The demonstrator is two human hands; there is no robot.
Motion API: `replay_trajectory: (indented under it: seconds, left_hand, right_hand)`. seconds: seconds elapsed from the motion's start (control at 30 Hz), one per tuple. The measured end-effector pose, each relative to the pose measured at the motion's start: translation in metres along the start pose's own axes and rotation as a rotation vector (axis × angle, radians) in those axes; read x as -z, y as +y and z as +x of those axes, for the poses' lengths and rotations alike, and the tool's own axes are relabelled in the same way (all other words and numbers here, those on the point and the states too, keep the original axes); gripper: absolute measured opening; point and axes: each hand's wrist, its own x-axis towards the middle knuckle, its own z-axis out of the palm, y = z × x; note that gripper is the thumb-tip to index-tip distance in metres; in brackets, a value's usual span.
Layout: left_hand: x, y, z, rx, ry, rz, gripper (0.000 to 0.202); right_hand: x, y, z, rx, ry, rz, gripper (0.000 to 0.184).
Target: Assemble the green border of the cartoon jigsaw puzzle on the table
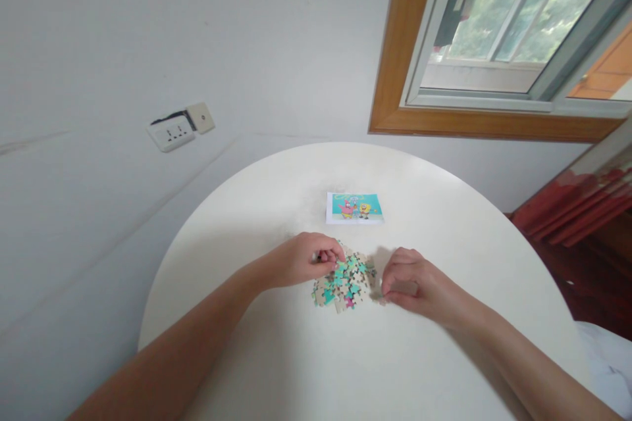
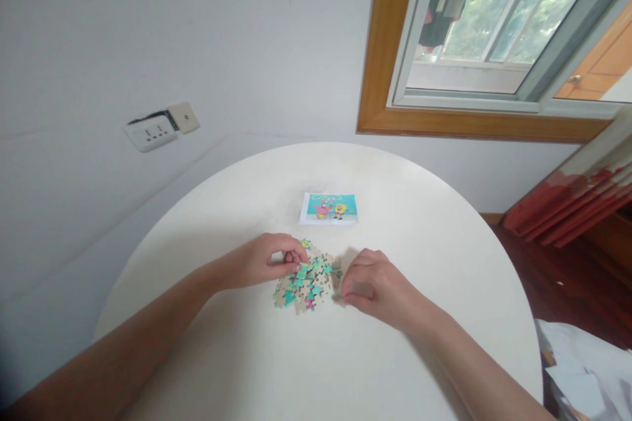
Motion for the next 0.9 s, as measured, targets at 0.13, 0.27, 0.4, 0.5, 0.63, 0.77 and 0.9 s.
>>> replay_trajectory:
  seconds: [0.13,0.27,0.4,0.5,0.63,0.77,0.9]
  left_hand:
    - [-0.001,-0.001,0.0,0.008,-0.003,-0.007,0.019]
    - [0.0,0.001,0.0,0.011,-0.008,-0.011,0.019]
    - [0.0,0.002,-0.001,0.019,-0.003,-0.009,0.019]
    - [0.0,0.001,-0.001,0.011,0.003,-0.015,0.018]
    - [0.0,-0.001,-0.001,0.0,0.005,-0.022,0.018]
    - [0.0,-0.001,0.0,-0.004,0.005,-0.019,0.018]
    - [0.0,0.0,0.0,-0.003,0.006,-0.034,0.02]
  right_hand:
    - [0.001,0.002,-0.001,0.016,0.026,-0.066,0.01]
    - [0.003,0.003,0.0,0.051,0.054,-0.099,0.015]
    - [0.008,0.014,0.0,-0.022,0.195,-0.236,0.018]
    - [0.015,0.032,-0.002,-0.161,0.332,-0.449,0.02]
    - [0.023,0.054,-0.004,-0.348,0.417,-0.656,0.019]
    - [0.023,0.063,-0.009,-0.44,0.399,-0.749,0.021]
    - [0.023,0.068,-0.014,-0.496,0.397,-0.745,0.022]
